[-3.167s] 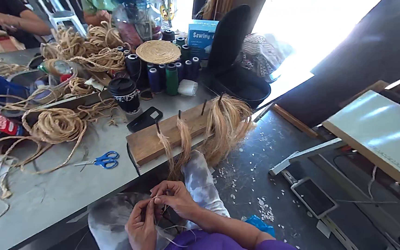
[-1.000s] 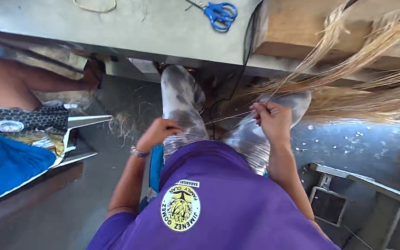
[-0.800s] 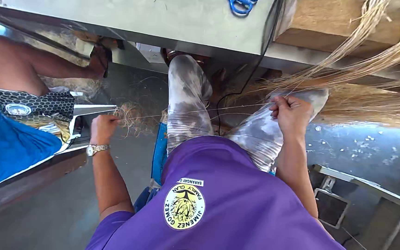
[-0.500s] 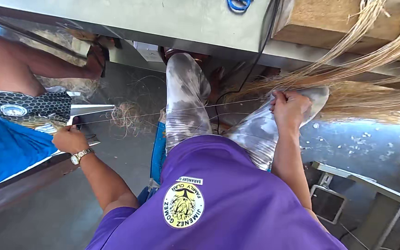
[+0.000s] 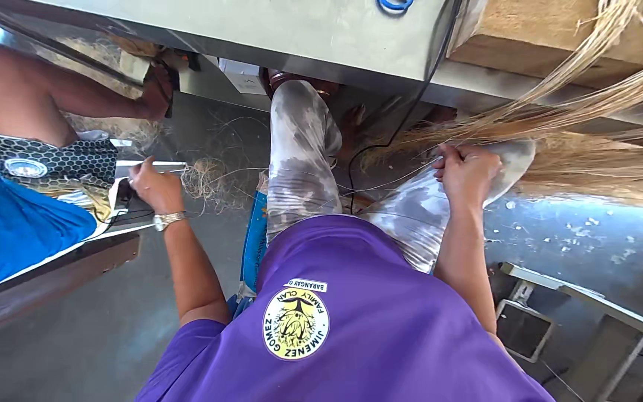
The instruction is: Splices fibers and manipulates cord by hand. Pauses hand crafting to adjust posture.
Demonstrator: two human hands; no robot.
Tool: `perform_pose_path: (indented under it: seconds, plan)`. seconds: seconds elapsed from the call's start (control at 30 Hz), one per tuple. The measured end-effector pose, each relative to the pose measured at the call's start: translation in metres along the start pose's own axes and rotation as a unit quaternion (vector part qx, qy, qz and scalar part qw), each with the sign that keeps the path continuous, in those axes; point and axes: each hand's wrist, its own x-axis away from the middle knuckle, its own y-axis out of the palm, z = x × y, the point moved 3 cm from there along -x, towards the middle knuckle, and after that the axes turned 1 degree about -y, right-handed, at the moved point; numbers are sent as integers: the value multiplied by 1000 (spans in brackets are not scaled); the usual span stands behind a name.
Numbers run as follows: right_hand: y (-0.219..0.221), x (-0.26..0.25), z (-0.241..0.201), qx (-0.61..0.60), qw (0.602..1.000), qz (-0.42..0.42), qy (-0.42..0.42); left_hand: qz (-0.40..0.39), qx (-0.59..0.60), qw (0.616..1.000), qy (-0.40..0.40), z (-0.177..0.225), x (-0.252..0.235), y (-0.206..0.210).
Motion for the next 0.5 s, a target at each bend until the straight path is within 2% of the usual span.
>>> perform_pose_path:
  seconds: [0.07,0.13,0.27,0.33,0.4,0.5]
  plan:
    - [2,-1,0,-8,1000,-2,2,-43,51,992,104,59,29,10]
    - [3,-3,1,-12,1000,-5,2,-100,121,962,224,114,61,31]
    - [0,0,-2,-54,998,-29,18,-277,272,845,367,208,135,78]
    - [-1,7,-5,-134,989,-50,23,-357,281,789,414,236,163,97]
    - [3,15,-5,-242,967,-78,33,-416,261,753,438,249,182,111]
    - [14,28,-10,-385,917,-89,53,-472,259,734,414,249,188,117]
